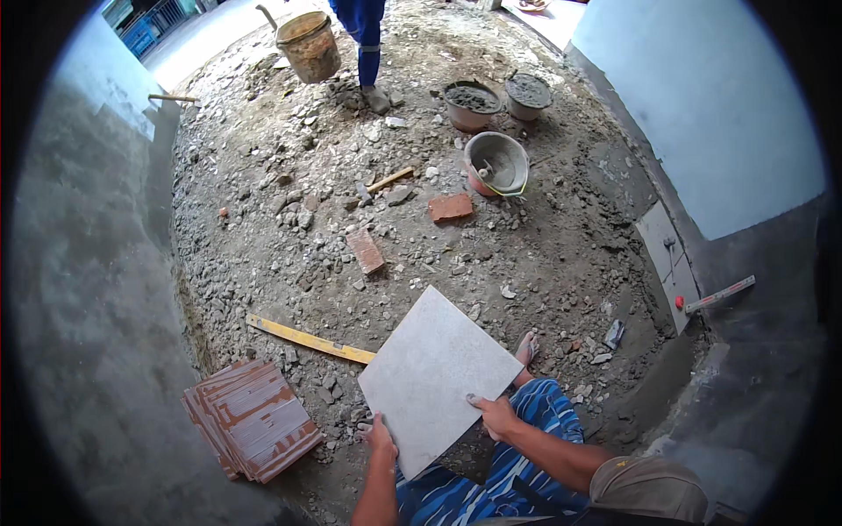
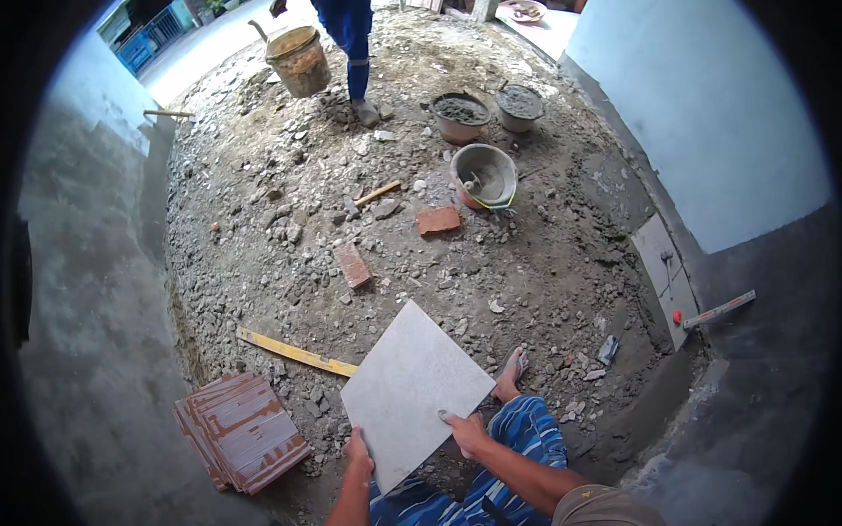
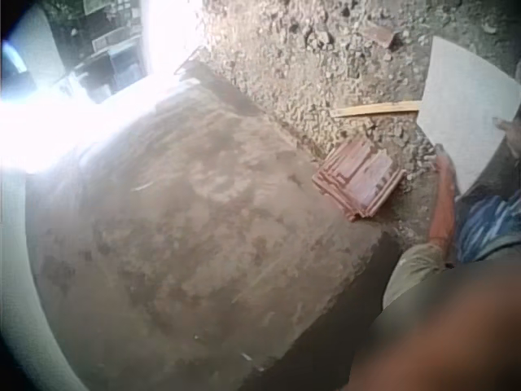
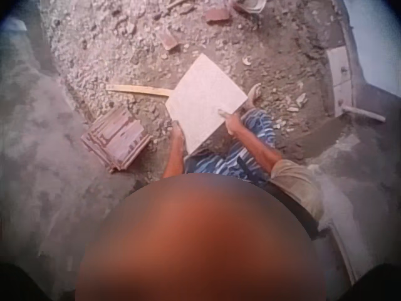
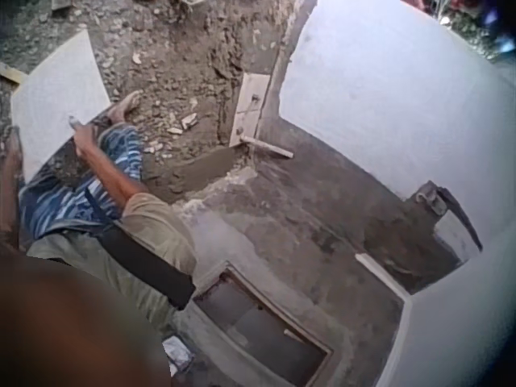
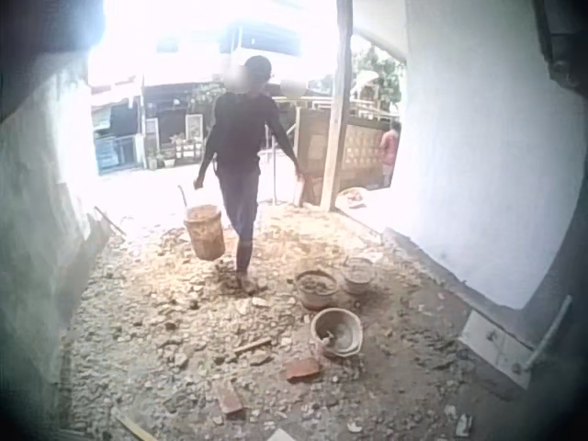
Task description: Installing floor tiles by spreading mortar and tapping them into place with a rubber mallet.
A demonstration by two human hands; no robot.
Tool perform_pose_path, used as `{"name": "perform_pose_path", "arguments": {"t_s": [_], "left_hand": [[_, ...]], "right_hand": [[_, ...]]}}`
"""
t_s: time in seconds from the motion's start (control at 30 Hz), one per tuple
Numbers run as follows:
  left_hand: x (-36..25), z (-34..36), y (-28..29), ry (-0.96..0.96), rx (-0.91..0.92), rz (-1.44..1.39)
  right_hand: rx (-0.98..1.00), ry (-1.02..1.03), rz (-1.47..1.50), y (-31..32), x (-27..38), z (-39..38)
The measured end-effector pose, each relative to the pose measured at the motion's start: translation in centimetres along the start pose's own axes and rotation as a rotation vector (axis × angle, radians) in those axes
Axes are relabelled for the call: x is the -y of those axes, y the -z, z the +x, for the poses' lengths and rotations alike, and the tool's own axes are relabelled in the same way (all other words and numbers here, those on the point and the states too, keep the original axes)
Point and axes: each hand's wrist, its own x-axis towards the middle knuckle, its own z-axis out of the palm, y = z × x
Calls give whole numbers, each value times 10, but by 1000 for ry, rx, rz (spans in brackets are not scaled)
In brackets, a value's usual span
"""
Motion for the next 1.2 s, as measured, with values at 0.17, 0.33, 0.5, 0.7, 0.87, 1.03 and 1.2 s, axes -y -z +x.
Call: {"name": "perform_pose_path", "arguments": {"t_s": [0.17,0.33,0.5,0.7,0.87,1.03,1.2], "left_hand": [[-26,-154,-196,-503,46,361],[-74,-285,-403,-784,221,586],[-127,-407,-570,-1039,356,692],[-192,-480,-699,-1057,480,899],[-215,-487,-817,-1201,499,863],[-232,-448,-956,-1287,468,849],[-262,-409,-1087,-1423,399,1010]], "right_hand": [[-121,-179,580,218,63,-26],[-129,35,945,382,123,-40],[-426,124,1196,464,179,-6],[-612,154,1453,512,245,47],[-685,0,1310,566,315,105],[-565,37,1384,621,349,216],[-498,-42,1480,673,371,336]]}}
